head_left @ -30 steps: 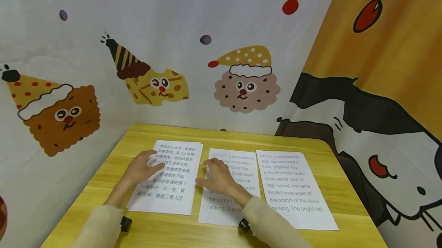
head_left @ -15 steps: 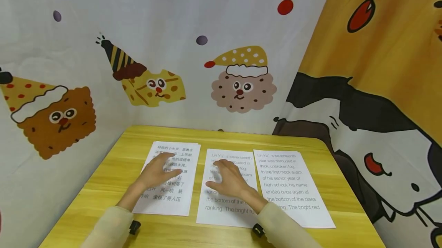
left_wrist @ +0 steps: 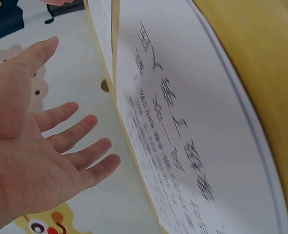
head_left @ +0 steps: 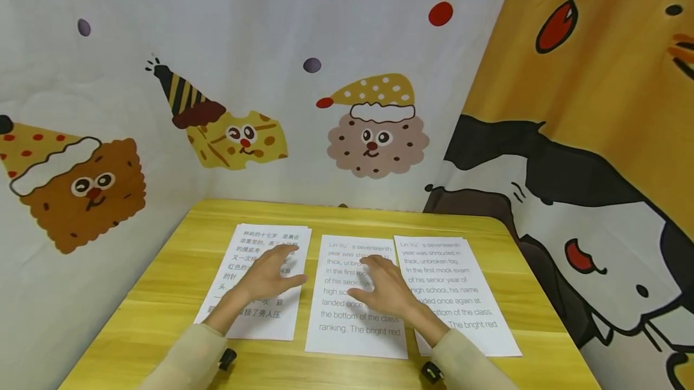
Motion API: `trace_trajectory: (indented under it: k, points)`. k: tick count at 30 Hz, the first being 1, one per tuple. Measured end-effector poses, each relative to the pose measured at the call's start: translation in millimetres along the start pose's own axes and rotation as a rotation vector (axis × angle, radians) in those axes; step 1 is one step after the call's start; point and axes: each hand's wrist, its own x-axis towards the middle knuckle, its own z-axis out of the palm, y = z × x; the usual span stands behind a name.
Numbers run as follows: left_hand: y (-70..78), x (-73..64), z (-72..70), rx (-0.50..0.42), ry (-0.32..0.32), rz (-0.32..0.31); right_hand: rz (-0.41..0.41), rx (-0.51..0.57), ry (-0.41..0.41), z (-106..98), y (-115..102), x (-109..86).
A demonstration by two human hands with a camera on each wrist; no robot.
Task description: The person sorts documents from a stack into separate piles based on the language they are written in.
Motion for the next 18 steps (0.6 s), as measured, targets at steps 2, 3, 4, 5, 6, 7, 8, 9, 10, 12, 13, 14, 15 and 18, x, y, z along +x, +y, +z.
trace_trajectory:
  k: [2,3,4,5,6,7,8,9,10,12,13,14,15,18]
  points:
    - [3.4,1.8,3.9,0.0,-0.005,0.001,0.009,-0.005,0.006,-2.8,4.7,-4.6]
    - [5.0,2.7,5.8,0.001,-0.01,0.004,0.014,-0.006,0.006,-4.1,7.4,-6.7]
    - [6.6,3.5,7.6,0.002,-0.014,0.009,0.022,-0.005,0.007,-5.7,9.8,-8.8]
    - [8.1,4.6,9.6,0.004,-0.02,0.01,0.026,-0.005,0.008,-7.4,12.3,-11.1]
    - [9.4,5.4,11.5,0.008,-0.025,0.015,0.033,-0.006,0.008,-8.9,15.0,-13.4]
    - [10.5,6.4,13.5,0.011,-0.029,0.021,0.039,-0.007,0.007,-10.6,17.5,-15.7]
    - [11.5,7.3,15.6,0.016,-0.034,0.028,0.046,-0.013,0.007,-12.3,20.0,-17.9]
    - [13.1,8.2,17.4,0.017,-0.038,0.031,0.054,-0.015,0.009,-13.9,22.6,-20.1]
    - [14.6,9.1,19.3,0.02,-0.041,0.034,0.06,-0.021,0.011,-15.5,25.1,-22.3]
    - [17.7,10.5,22.8,0.019,-0.045,0.036,0.075,-0.036,0.014,-18.4,30.2,-26.5]
    - [19.4,11.1,24.4,0.02,-0.048,0.036,0.084,-0.047,0.015,-19.6,32.7,-28.5]
    - [21.5,11.6,25.7,0.021,-0.054,0.033,0.087,-0.059,0.018,-21.0,35.1,-30.4]
    - [23.6,11.9,26.9,0.022,-0.055,0.032,0.094,-0.068,0.019,-22.2,37.4,-32.3]
    - [28.4,12.9,30.3,0.029,-0.069,0.032,0.108,-0.099,0.019,-25.6,43.2,-37.0]
